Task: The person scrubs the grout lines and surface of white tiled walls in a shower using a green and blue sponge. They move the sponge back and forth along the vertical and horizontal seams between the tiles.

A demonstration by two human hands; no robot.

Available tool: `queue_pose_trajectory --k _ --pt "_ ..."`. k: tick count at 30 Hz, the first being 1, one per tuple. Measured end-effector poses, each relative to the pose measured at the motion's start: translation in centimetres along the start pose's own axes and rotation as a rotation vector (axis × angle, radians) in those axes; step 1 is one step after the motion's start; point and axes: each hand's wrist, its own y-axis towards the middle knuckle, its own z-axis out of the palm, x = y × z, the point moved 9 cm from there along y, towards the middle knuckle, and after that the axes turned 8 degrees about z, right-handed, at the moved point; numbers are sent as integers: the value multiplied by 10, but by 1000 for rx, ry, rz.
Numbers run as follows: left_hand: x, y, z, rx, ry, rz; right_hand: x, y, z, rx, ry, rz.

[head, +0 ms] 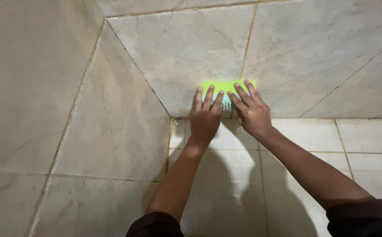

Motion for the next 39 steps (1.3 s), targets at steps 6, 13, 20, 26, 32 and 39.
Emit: queue_pose_trajectory --k 6,13,20,26,32,39 --pt "6 -13 22 54 -43 -65 -7 -9 17 50 -8 11" --pt "13 -15 32 120 -90 -131 -6 -8 20 80 -33 30" --pt "2 6 -3 -35 -68 -35 -1 2 -12 -25 41 45" --pt "-15 45 -49 -92 -131 -11 0 20 -58 -138 63 33" --pt "-30 62 -49 -59 -79 12 0 26 -88 -187 -45 16" --pt "-29 54 -34 7 -46 -3 -15 24 -69 -80 -28 97"
